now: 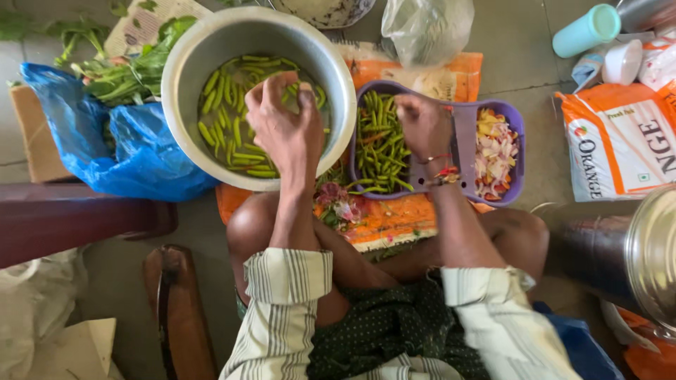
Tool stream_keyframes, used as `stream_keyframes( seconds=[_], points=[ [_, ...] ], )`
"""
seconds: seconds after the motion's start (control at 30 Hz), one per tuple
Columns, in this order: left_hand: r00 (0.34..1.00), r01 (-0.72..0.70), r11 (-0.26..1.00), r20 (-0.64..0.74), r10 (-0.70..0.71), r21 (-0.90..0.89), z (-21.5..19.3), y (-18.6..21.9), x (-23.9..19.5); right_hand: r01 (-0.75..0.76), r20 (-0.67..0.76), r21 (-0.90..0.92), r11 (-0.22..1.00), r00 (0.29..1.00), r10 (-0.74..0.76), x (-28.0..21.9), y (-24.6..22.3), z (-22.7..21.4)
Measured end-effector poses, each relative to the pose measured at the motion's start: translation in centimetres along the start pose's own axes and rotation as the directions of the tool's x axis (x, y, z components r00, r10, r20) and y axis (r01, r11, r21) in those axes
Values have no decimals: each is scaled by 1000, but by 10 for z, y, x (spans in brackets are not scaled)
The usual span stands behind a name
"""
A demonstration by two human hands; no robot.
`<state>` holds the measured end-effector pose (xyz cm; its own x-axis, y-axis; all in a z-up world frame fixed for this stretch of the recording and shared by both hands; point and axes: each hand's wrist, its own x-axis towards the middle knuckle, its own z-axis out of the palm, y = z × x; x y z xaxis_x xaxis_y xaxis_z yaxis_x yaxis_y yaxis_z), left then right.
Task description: The person sits on the floor and repeatedly picks green chilies from a bowl of water, snaps off the stems by hand, and places the chilies into a purple tray. The person also briefly handles a blue plastic bag.
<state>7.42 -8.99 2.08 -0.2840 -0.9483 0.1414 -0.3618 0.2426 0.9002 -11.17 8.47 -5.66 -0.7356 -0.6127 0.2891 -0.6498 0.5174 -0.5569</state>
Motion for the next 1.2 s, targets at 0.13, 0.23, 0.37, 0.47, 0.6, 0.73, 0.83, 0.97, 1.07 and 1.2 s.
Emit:
stream_keyframes(
  seconds=[0.13,0.23,0.37,0.47,0.6,0.73,0.83,0.97,1.07,1.2],
  points=[
    [995,-60,991,78,69,-117,17,-2,-1,294,219,-488,822,953,-210,-24,59,-12],
    [973,-117,973,172,152,-201,24,-2,-9,291,219,-402,868,951,-217,-30,62,-17],
    [927,-208,956,271,260,-206,34,-2,-22,272,211,-245,931,952,-222,-27,40,-35],
    [829,-109,991,543,137,-84,47,1,-31,237,225,-160,958,954,-199,-28,25,-52],
    [800,-308,951,529,283,-43,49,8,-43,42,204,-152,988,979,-10,-20,-7,-64],
    [733,-542,839,457,504,-56,50,15,-59,268,181,-132,954,953,-243,-18,-33,-77],
    [661,-617,786,564,495,32,55,14,-67,393,177,-204,896,915,-361,-22,-45,-90],
    [685,-431,883,570,455,-188,62,14,-68,339,153,-37,940,932,-330,-24,-58,-117],
    [723,-312,928,582,372,-205,62,13,-65,196,173,95,976,962,-210,-20,-69,-129],
    [723,-325,908,550,418,-263,60,13,-64,283,186,56,958,939,-288,-20,-74,-134]
  ],
)
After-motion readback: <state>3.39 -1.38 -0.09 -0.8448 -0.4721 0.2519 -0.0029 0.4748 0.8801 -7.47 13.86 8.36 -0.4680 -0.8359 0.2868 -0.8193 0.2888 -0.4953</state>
